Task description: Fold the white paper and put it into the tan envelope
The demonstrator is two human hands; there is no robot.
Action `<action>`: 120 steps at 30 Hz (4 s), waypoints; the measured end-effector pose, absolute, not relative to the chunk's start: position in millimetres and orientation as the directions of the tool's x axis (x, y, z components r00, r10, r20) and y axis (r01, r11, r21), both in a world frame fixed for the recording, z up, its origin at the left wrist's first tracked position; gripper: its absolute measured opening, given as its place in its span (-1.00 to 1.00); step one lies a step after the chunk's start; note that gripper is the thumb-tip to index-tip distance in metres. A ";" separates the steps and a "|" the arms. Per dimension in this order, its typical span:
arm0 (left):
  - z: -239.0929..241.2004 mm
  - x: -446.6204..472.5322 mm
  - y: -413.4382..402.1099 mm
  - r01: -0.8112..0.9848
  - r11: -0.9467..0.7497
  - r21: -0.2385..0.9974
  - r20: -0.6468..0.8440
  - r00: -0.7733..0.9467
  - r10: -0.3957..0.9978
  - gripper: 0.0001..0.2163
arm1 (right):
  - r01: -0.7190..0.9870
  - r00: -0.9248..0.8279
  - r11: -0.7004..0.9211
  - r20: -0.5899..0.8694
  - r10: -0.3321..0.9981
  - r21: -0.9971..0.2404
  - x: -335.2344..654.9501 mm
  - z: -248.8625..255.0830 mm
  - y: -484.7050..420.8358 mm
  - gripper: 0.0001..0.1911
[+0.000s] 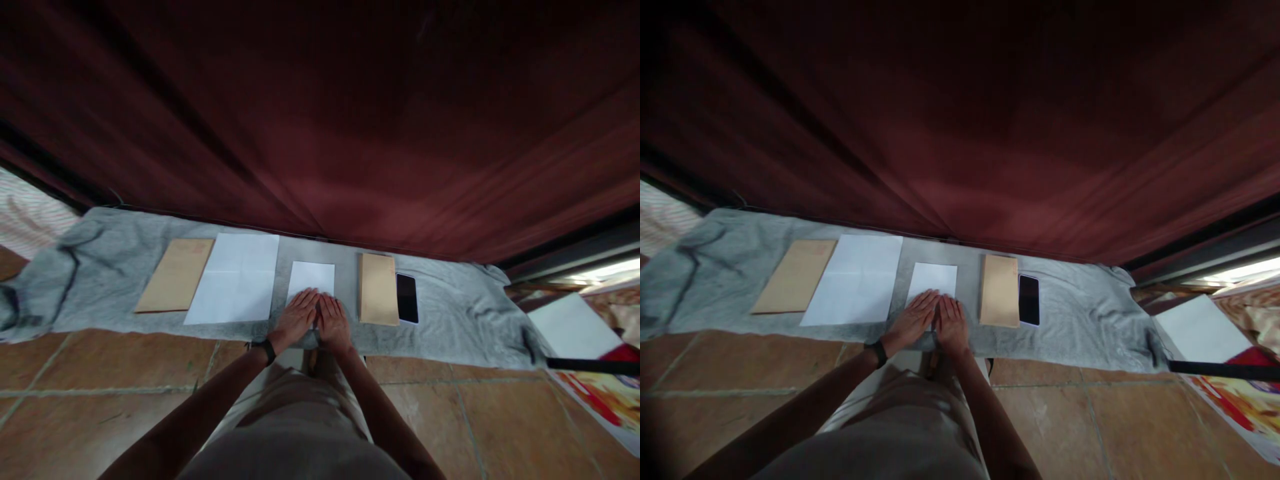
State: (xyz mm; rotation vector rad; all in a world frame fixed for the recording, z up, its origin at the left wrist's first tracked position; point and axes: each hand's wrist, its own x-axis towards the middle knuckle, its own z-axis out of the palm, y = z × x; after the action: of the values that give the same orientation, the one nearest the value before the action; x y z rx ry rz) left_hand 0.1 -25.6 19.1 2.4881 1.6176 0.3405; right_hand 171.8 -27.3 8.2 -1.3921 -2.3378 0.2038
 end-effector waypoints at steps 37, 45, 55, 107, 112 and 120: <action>17.8 -6.0 -56.4 0.951 -0.259 0.169 0.119 0.241 0.963 -0.48 | 0.760 -0.504 0.566 0.259 0.824 -0.320 150.5 7.1 13.3 -0.54; 13.4 -7.3 -55.9 0.955 -0.253 0.157 0.134 0.233 0.963 -0.45 | 0.832 -0.396 0.473 0.287 0.872 -0.289 155.2 7.0 59.6 -0.53; 17.3 -4.3 -2.7 0.967 -0.193 0.166 0.123 0.174 0.977 -0.51 | 0.866 -0.370 0.440 0.287 0.883 -0.236 155.3 3.2 64.7 -0.49; 2.7 -19.6 -41.1 0.915 -0.351 0.200 0.225 0.305 0.925 -0.42 | 0.713 -0.673 0.669 0.063 0.737 -0.212 217.6 21.3 -20.6 -0.36; -1.1 -17.3 -38.6 0.911 -0.351 0.216 0.227 0.303 0.926 -0.40 | 0.765 -0.591 0.602 0.123 0.797 -0.227 207.1 20.3 -20.7 -0.44; 9.0 -13.0 -42.7 0.944 -0.284 0.168 0.140 0.262 0.955 -0.45 | 0.861 -0.335 0.404 0.253 0.908 -0.310 163.4 9.1 -40.4 -0.48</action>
State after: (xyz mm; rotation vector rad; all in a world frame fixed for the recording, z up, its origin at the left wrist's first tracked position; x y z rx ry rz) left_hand -13.0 -42.7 9.0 2.4553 1.8484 0.3308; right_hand 163.4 -40.4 9.1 -1.5213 -2.2832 0.1681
